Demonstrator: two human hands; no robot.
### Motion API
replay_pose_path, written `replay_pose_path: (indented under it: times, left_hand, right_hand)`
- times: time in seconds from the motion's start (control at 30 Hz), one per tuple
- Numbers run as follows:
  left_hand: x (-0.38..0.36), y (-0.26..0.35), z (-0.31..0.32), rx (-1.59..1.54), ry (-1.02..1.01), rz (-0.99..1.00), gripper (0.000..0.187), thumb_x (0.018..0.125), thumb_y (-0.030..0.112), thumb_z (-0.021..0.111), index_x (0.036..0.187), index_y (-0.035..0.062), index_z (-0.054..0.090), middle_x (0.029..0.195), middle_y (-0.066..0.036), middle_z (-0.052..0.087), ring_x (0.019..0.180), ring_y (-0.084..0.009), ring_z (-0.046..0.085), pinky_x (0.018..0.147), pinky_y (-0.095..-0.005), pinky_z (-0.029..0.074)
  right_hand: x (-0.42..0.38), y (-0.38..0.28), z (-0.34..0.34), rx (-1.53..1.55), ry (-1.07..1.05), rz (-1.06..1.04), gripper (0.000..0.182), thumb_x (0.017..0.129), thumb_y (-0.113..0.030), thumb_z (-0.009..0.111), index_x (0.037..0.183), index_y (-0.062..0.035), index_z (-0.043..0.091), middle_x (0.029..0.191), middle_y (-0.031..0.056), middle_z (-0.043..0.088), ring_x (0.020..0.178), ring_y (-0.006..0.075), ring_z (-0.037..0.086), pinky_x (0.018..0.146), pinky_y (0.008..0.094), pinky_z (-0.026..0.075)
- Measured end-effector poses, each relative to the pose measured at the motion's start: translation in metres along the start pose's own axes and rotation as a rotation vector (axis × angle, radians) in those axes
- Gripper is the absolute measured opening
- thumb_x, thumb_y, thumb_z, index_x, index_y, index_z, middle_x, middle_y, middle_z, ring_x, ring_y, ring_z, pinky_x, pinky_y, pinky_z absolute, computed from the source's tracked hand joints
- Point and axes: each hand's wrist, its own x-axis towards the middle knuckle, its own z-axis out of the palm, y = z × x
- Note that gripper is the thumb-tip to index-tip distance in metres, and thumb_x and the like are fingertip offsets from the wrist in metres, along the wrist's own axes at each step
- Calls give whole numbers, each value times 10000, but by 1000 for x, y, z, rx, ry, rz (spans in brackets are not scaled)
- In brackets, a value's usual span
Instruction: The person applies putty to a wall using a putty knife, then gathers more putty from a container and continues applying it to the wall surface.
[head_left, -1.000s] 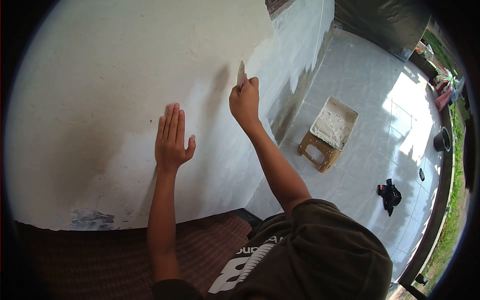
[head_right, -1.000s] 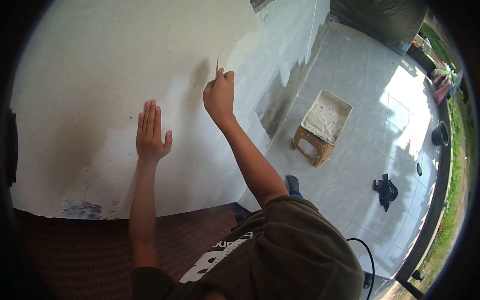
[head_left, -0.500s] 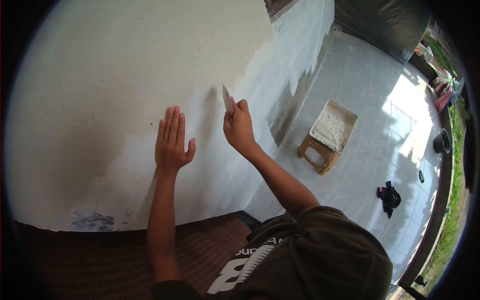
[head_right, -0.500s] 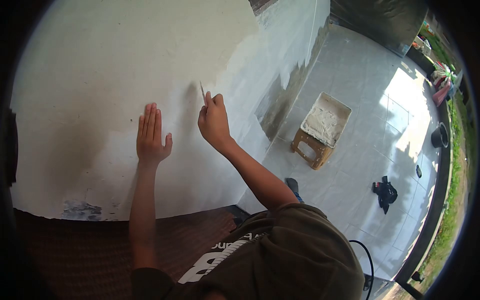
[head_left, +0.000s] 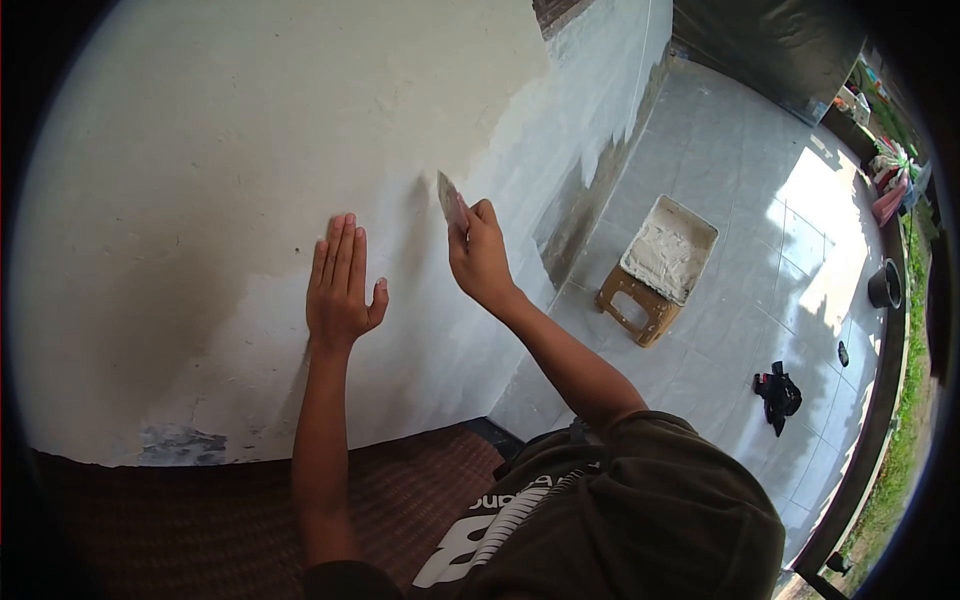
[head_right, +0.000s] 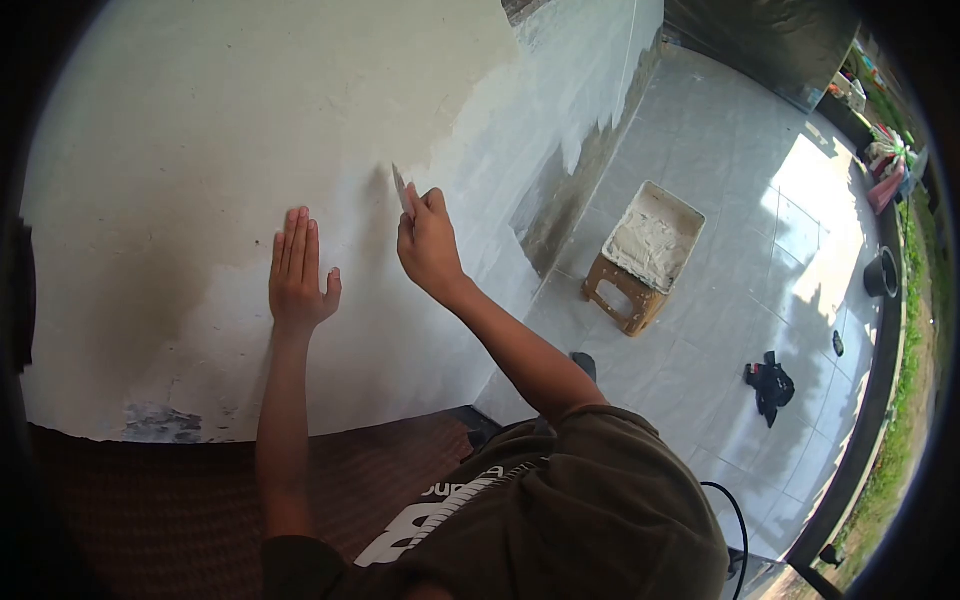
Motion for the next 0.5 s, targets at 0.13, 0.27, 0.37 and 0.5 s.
replay_pose_path:
  times: [0.13, 0.27, 0.37, 0.5]
  left_hand:
    - [0, 0, 3, 1, 5, -8, 601, 927, 281, 431, 1391, -98, 480, 1507, -214, 448, 1443, -314, 384, 1217, -440, 238]
    - [-1, 0, 4, -16, 2, -9, 642, 869, 227, 494, 1426, -87, 435, 1526, -207, 424, 1455, -317, 362, 1218, -448, 234]
    - [-2, 1, 4, -38, -7, -14, 721, 807, 173, 560, 1462, -75, 389, 1544, -203, 400, 1469, -319, 337, 1220, -458, 225]
    - [-1, 1, 2, 13, -30, -19, 611, 915, 261, 442, 1415, -89, 454, 1513, -209, 443, 1446, -321, 378, 1209, -448, 251]
  right_hand:
    - [87, 48, -19, -273, 358, -32, 455, 920, 39, 511, 1353, 156, 433, 1004, 189, 464, 858, 303, 506, 706, 380, 478]
    - [125, 59, -5, -487, 372, 10, 515, 854, 41, 547, 1343, 155, 433, 1075, 210, 468, 954, 345, 518, 697, 395, 534]
    - [129, 57, 8, -527, 354, 52, 551, 812, 53, 562, 1337, 157, 430, 1111, 222, 463, 992, 358, 514, 672, 389, 563]
    - [109, 46, 27, -539, 315, 36, 585, 768, 71, 576, 1320, 187, 423, 1114, 226, 460, 990, 357, 509, 645, 362, 574]
